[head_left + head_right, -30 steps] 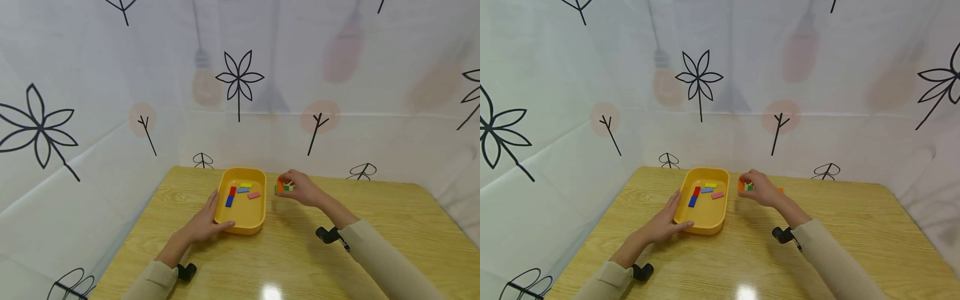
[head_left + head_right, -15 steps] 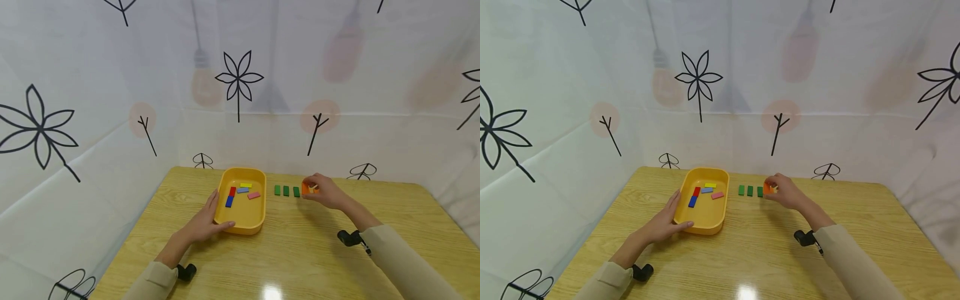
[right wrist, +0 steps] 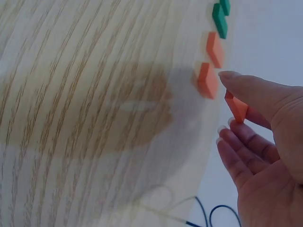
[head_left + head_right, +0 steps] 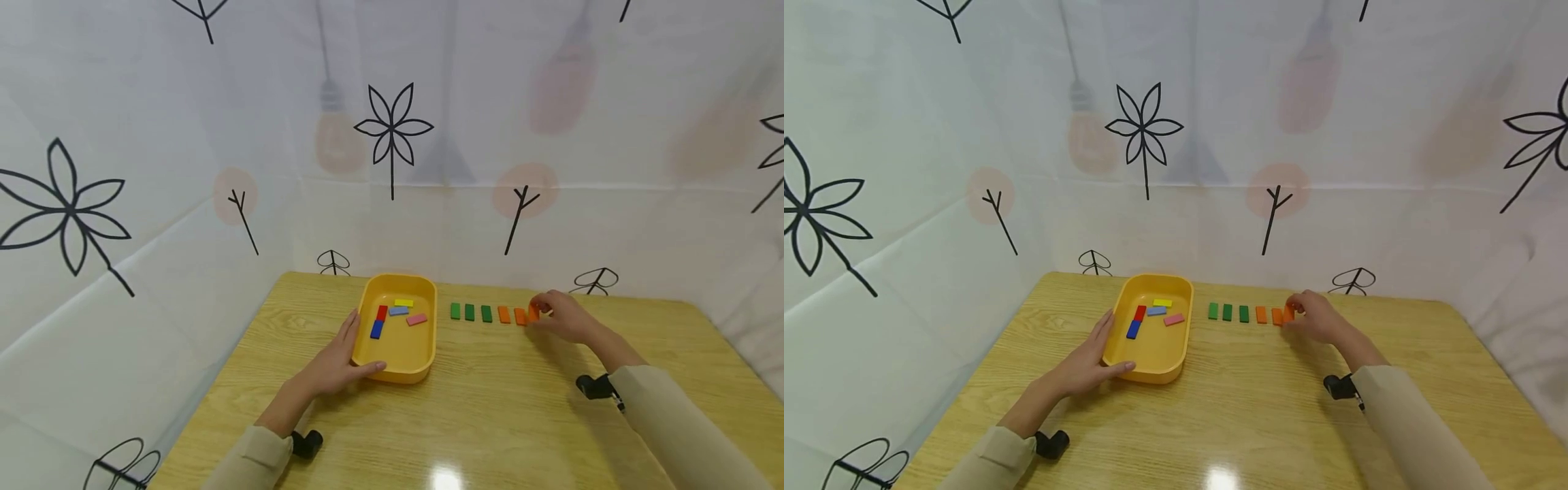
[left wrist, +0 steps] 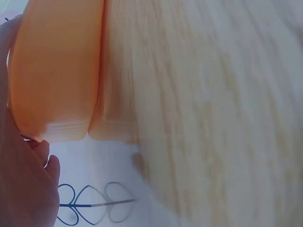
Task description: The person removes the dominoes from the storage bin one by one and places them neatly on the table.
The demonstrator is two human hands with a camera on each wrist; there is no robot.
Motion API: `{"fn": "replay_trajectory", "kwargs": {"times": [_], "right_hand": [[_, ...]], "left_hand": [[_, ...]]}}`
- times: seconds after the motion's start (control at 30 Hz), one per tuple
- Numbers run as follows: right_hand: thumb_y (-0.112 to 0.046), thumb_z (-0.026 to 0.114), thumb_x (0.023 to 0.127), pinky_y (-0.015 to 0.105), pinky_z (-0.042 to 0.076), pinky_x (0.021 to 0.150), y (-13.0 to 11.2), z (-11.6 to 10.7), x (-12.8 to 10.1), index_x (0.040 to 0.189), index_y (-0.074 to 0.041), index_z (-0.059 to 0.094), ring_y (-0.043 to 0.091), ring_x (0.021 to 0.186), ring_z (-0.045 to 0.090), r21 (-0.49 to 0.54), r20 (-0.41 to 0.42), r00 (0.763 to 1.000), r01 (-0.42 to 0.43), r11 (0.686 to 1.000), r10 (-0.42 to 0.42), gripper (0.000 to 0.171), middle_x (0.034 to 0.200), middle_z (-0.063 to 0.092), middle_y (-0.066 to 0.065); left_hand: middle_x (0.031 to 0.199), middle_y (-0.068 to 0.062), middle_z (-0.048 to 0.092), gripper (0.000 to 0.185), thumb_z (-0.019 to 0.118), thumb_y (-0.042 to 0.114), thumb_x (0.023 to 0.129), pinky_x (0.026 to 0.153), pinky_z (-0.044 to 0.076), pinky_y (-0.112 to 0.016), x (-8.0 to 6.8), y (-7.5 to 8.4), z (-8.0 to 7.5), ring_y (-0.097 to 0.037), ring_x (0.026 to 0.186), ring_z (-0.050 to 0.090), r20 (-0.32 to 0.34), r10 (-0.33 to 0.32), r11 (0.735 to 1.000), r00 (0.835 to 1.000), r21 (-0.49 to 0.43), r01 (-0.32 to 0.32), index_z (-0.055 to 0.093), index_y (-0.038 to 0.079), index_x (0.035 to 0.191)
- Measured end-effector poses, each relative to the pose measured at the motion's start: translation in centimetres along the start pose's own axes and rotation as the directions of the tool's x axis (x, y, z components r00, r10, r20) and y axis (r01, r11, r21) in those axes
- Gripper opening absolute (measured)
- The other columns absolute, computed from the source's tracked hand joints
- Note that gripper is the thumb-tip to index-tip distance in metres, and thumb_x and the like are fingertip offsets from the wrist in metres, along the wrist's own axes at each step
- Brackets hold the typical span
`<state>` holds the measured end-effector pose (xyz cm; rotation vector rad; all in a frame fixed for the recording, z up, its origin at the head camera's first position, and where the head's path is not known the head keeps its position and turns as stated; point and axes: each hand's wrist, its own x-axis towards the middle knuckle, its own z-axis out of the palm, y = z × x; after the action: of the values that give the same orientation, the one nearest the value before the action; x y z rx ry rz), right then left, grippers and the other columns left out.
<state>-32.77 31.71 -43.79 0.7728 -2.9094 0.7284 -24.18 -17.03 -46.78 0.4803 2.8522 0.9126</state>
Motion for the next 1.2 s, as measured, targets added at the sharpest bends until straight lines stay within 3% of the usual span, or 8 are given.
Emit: {"fn": "replay_trajectory", "kwargs": {"times": [0.4,0.67,1.2], "right_hand": [[-0.007,0.080,0.087,0.053,0.050,0.079,2.0,0.1,0.2,0.116,0.018,0.061,0.034,0.089,0.056,-0.023,0.078,0.996,-0.040,0.999,0.042,0.043,0.099,0.060,0.022],[-0.009,0.077,0.090,0.061,0.050,0.088,1.8,-0.5,0.4,0.124,0.021,0.056,0.050,0.104,0.057,0.003,0.153,0.986,-0.066,0.998,0.064,0.050,0.113,0.058,0.033],[-0.010,0.074,0.094,0.064,0.049,0.091,2.4,0.0,0.6,0.133,0.021,0.051,0.056,0.112,0.053,0.058,0.186,0.979,-0.100,0.993,0.088,0.055,0.126,0.049,0.041]], "left_hand": [[0.173,0.002,-0.004,0.119,0.061,0.079,0.085,0.119,0.031,-0.056,0.1,0.1,0.1,-0.034,0.153,0.026,0.000,-0.006,1.000,1.000,0.005,0.006,-0.004,0.021,0.166],[0.173,0.001,-0.004,0.118,0.061,0.078,0.086,0.119,0.030,-0.056,0.0,0.3,0.0,-0.035,0.153,0.026,-0.008,0.004,1.000,1.000,0.006,-0.004,-0.003,0.020,0.166],[0.173,0.000,-0.002,0.118,0.062,0.077,0.085,0.118,0.031,-0.057,-0.2,0.5,-0.1,-0.036,0.152,0.028,-0.011,-0.004,1.000,1.000,0.000,0.004,-0.002,0.019,0.166]]}}
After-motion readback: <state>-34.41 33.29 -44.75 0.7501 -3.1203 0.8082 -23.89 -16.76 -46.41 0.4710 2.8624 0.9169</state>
